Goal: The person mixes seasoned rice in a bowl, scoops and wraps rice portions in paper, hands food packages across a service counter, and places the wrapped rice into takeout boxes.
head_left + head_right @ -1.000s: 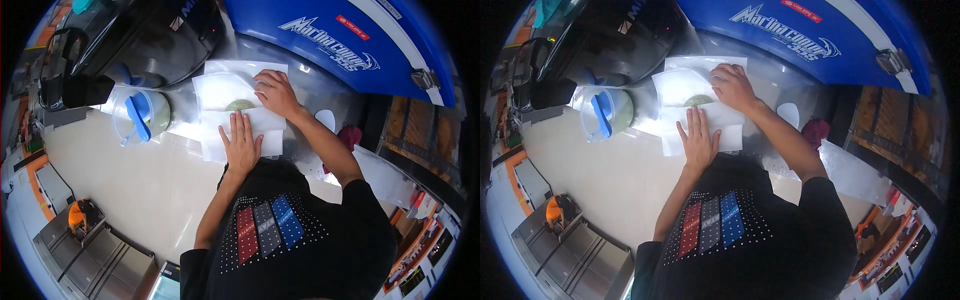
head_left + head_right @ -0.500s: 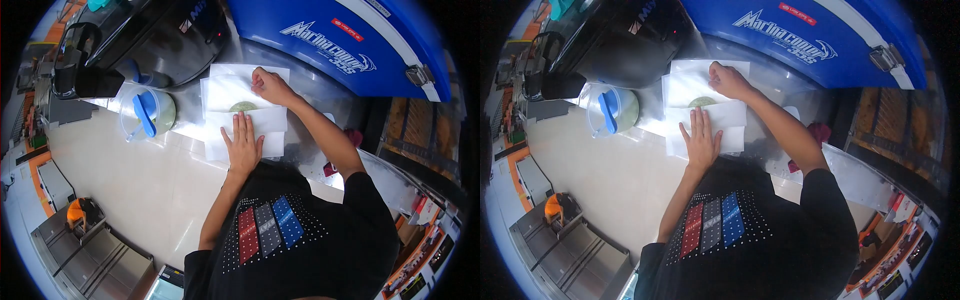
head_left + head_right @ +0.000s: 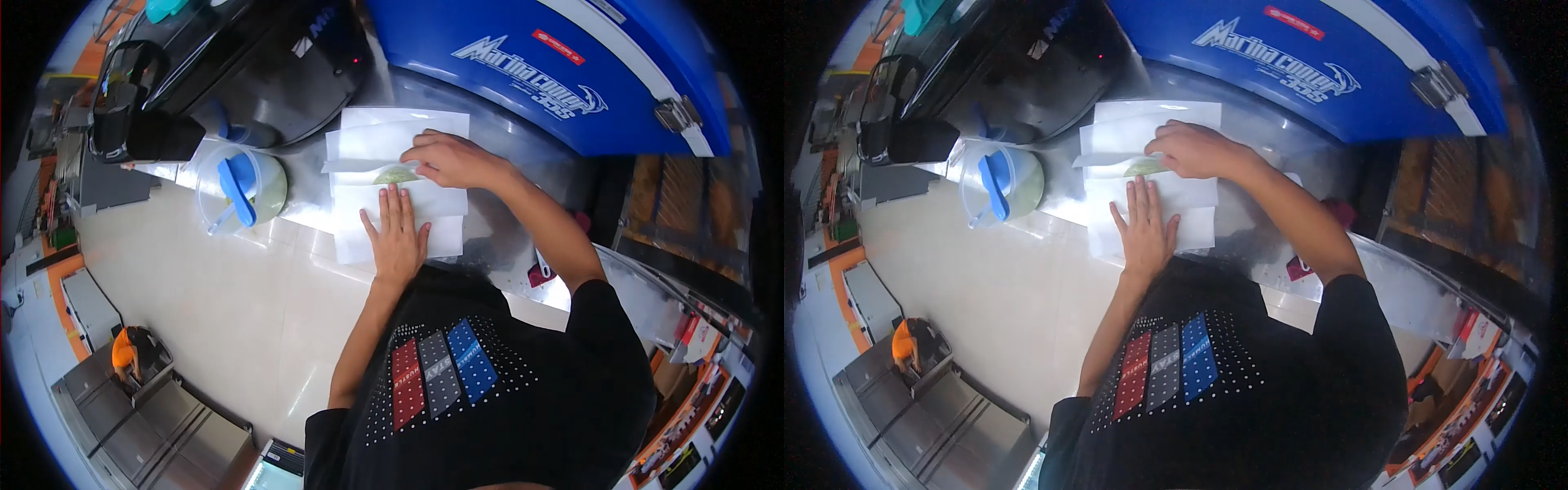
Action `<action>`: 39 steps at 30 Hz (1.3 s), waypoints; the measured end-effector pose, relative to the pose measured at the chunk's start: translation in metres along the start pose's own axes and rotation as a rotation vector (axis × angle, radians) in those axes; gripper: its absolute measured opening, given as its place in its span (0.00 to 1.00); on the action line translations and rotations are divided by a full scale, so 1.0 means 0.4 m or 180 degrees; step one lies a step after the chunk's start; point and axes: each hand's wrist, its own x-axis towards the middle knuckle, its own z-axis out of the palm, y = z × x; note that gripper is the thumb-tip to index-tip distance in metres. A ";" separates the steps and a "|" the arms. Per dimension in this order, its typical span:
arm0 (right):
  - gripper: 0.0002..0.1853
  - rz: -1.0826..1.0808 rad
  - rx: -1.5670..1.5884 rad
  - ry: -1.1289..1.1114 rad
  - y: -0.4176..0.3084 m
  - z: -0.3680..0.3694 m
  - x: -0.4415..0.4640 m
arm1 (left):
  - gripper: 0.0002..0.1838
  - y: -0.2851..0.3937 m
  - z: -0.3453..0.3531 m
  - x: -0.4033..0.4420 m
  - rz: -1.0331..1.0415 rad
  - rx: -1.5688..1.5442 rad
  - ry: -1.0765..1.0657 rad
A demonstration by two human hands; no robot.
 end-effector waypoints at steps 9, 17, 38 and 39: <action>0.16 -0.0021 -0.0681 -0.0234 -0.066 0.094 -0.026 | 0.41 0.006 0.008 0.002 0.0027 -0.0087 0.0120; 0.19 -0.0222 -0.1129 0.0509 -0.058 0.143 -0.101 | 0.32 -0.042 0.004 0.008 0.0427 -0.0394 0.0246; 0.30 0.1525 -0.2057 0.1420 -0.292 0.299 -0.108 | 0.33 -0.200 -0.035 0.064 0.1486 -0.0299 -0.0056; 0.33 0.1728 -0.2100 0.1411 -0.279 0.332 -0.098 | 0.33 -0.204 -0.032 0.058 0.1526 -0.0316 -0.0078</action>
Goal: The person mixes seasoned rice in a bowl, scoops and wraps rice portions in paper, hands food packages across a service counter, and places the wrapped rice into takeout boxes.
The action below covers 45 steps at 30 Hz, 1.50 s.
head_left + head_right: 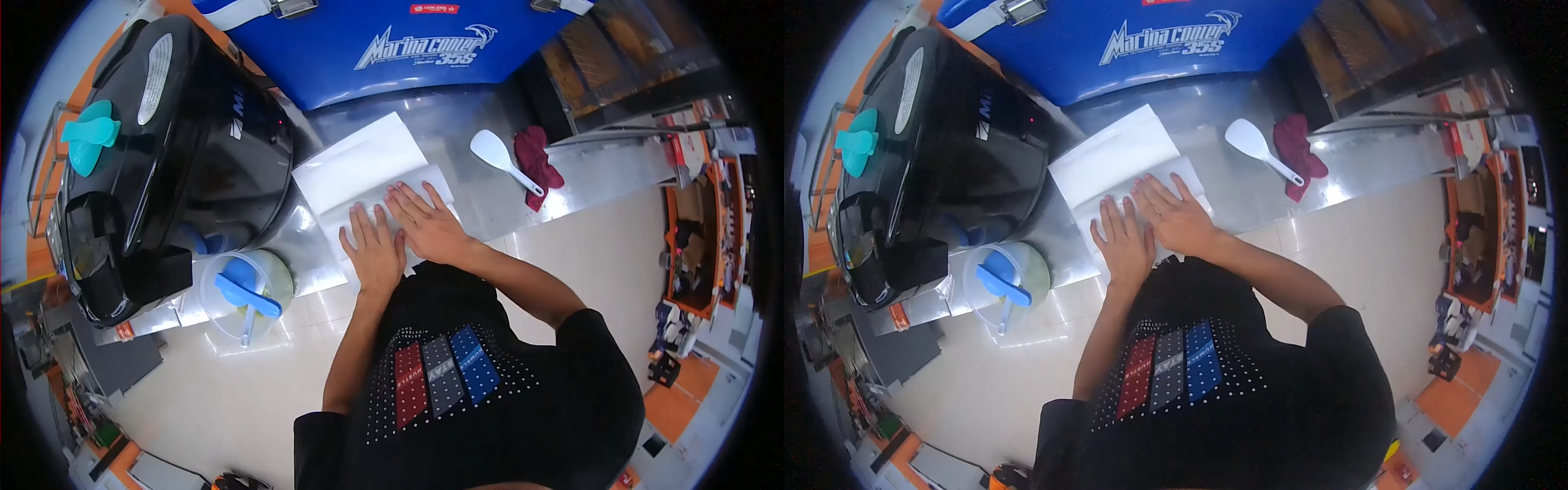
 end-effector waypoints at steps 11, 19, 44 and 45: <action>0.29 0.0637 -0.0133 -0.0160 0.021 0.098 -0.062 | 0.36 -0.055 0.016 -0.024 -0.0306 -0.0718 -0.0268; 0.23 0.0487 -0.0247 0.0172 0.048 0.071 -0.061 | 0.35 -0.089 -0.017 -0.033 -0.0046 -0.0045 -0.0266; 0.17 0.0961 0.0510 -0.0439 0.150 0.047 0.102 | 0.27 -0.156 -0.089 0.184 -0.1294 -0.0503 -0.0856; 0.18 0.0915 0.0559 -0.0558 0.152 0.032 0.109 | 0.27 -0.167 -0.083 0.182 -0.1278 -0.0518 -0.0852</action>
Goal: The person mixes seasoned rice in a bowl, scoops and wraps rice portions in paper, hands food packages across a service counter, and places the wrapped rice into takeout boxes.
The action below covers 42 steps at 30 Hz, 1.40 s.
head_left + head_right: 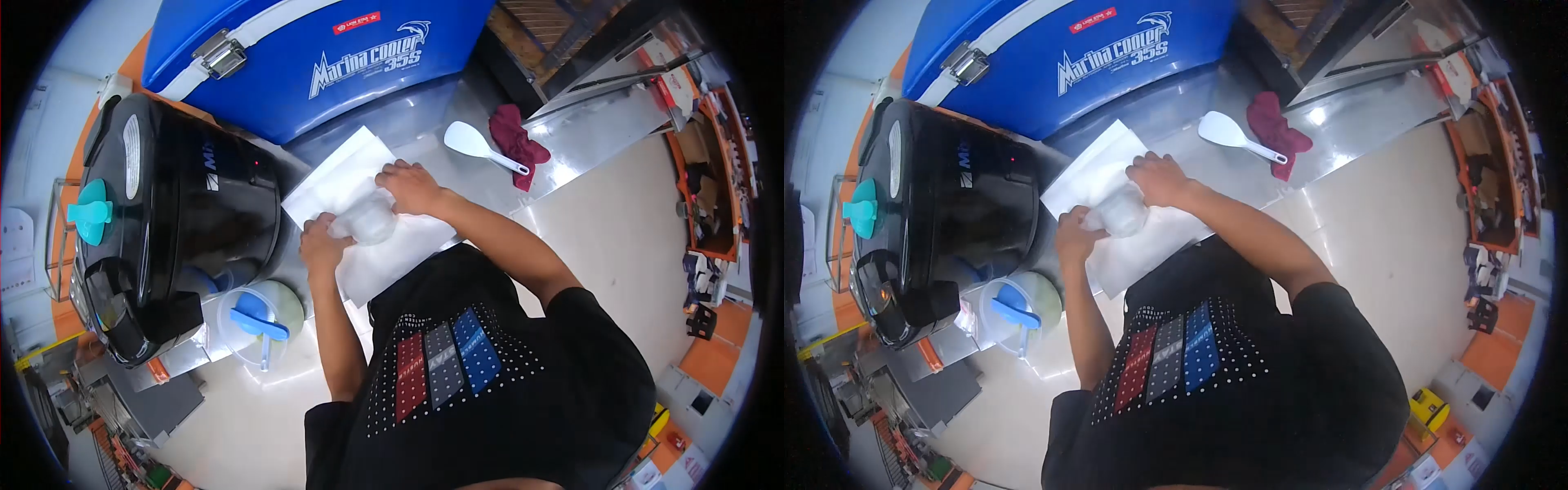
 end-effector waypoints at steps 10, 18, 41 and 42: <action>0.04 0.0199 0.0014 -0.0485 -0.029 0.022 -0.053 | 0.14 -0.001 0.015 -0.045 0.0546 0.0389 0.0418; 0.10 -0.0538 -0.0272 0.0646 -0.016 0.104 -0.140 | 0.11 -0.030 0.141 -0.126 0.0987 -0.0052 0.1051; 0.15 0.1102 0.2414 0.1051 -0.143 0.094 -0.053 | 0.12 -0.071 0.160 -0.108 0.1888 0.0028 0.1658; 0.16 0.1083 0.2634 0.1042 -0.120 0.131 -0.037 | 0.09 -0.073 0.168 -0.105 0.1953 0.0194 0.1730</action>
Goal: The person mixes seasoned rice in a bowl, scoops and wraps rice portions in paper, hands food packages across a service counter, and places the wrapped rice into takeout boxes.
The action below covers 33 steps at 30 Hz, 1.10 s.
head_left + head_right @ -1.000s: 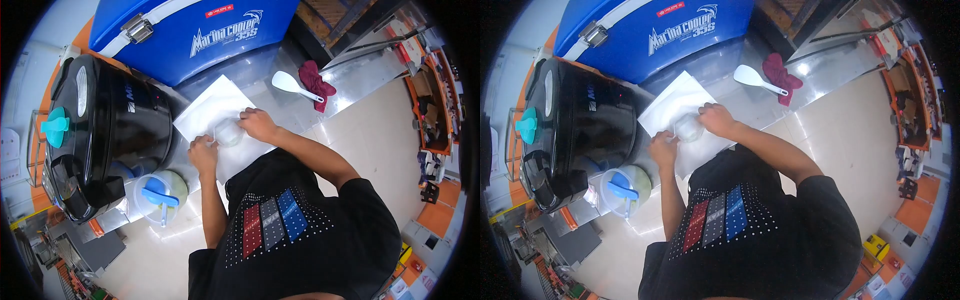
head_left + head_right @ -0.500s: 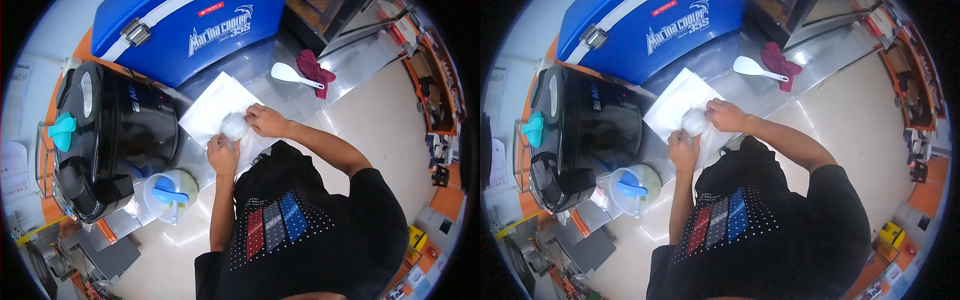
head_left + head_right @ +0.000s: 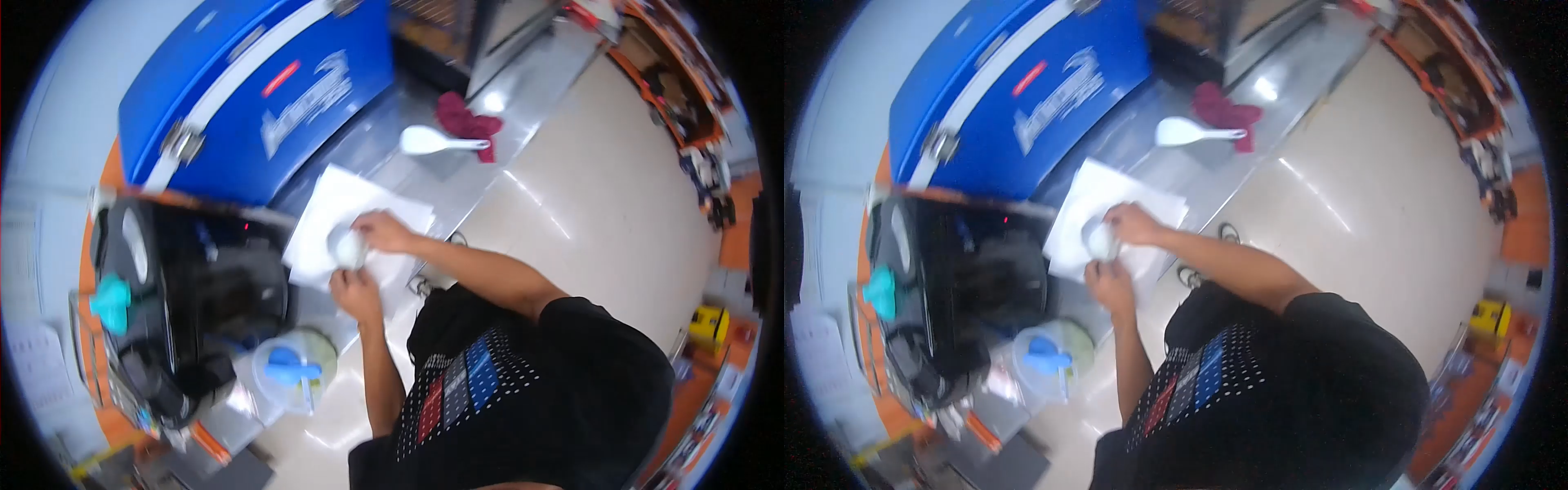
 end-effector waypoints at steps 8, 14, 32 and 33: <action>0.30 0.0725 -0.0363 0.0403 -0.097 0.016 0.021 | 0.05 0.084 -0.028 0.060 0.0077 0.0672 -0.0066; 0.32 0.0501 0.1307 0.0812 -0.055 -0.210 -0.005 | 0.04 0.258 0.045 0.140 -0.0184 0.0127 0.0755; 0.28 0.0404 0.4336 0.2337 0.279 -1.415 -0.285 | 0.16 1.551 0.555 0.378 -0.0135 -0.2684 0.0382; 0.28 0.0354 0.4233 0.2484 0.310 -1.484 -0.271 | 0.15 1.618 0.597 0.398 -0.0276 -0.2889 0.0267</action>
